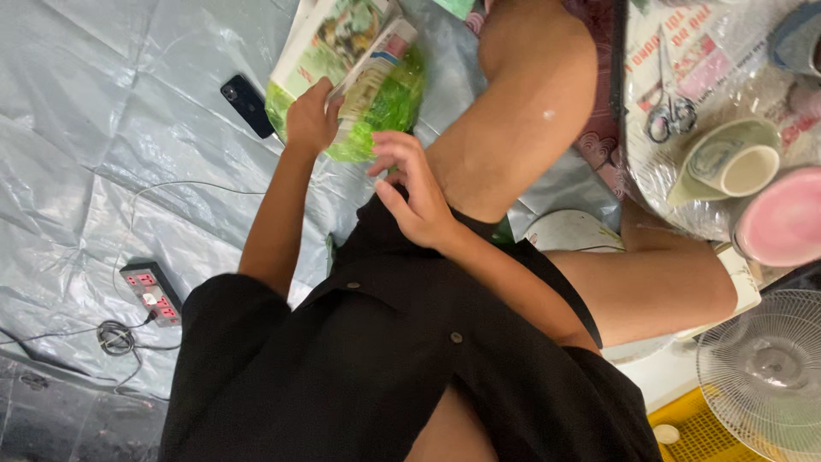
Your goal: The person wraps small ceramic cups in newspaper, folding the paper around each cup and placing them on a nearby table. They use scissors to cut newspaper sheets to size before wrapping each cup individually.
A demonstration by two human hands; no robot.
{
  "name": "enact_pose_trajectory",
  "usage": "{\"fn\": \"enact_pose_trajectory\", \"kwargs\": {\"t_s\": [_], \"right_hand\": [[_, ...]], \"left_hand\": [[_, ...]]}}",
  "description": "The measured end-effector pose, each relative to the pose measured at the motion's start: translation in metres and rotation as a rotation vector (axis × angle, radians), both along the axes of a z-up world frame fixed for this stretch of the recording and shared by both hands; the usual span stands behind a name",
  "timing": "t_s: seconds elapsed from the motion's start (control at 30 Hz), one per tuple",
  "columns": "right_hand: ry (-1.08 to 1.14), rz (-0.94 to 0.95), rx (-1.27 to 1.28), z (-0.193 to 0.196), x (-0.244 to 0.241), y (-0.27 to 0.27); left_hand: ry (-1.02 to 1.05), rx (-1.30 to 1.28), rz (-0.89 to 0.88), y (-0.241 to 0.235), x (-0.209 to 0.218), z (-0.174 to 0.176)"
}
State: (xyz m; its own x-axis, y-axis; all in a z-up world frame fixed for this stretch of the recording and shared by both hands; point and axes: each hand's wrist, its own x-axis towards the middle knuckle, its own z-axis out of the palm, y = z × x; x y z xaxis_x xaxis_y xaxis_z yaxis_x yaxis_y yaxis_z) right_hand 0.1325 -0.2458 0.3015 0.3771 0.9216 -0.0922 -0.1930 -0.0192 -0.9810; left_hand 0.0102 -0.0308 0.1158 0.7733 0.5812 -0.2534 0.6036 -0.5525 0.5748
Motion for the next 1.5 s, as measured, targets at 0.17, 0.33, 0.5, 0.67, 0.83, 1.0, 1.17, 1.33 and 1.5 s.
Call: {"fn": "enact_pose_trajectory", "kwargs": {"t_s": [0.17,0.33,0.5,0.67,0.83,1.0,1.17,1.33,1.5], "right_hand": [[0.222,-0.069,0.073,-0.015,-0.003,-0.005],[0.456,-0.055,0.189,-0.015,0.014,-0.04],[0.195,-0.139,0.113,-0.022,0.027,-0.119],[0.434,-0.548,0.096,-0.031,0.034,-0.185],[0.357,-0.802,0.171,-0.055,0.059,-0.212],[0.371,-0.788,0.196,-0.073,0.062,-0.213],[0.385,-0.859,0.141,-0.09,0.061,-0.206],[0.429,-0.827,0.129,-0.095,0.054,-0.2],[0.328,-0.699,0.159,-0.081,0.051,-0.192]], "left_hand": [[-0.2,0.204,-0.06,-0.033,-0.01,0.154],[-0.327,0.272,-0.122,-0.109,0.005,0.262],[-0.399,0.054,-0.466,-0.178,0.054,0.288],[-0.481,-0.188,-0.723,-0.202,0.079,0.298],[-0.373,-0.365,-0.909,-0.207,0.095,0.289],[-0.453,-0.084,-1.105,-0.193,0.091,0.277],[-0.409,0.029,-1.17,-0.188,0.082,0.266],[-0.428,0.111,-1.201,-0.185,0.081,0.244],[-0.489,0.144,-1.209,-0.182,0.08,0.23]]}}
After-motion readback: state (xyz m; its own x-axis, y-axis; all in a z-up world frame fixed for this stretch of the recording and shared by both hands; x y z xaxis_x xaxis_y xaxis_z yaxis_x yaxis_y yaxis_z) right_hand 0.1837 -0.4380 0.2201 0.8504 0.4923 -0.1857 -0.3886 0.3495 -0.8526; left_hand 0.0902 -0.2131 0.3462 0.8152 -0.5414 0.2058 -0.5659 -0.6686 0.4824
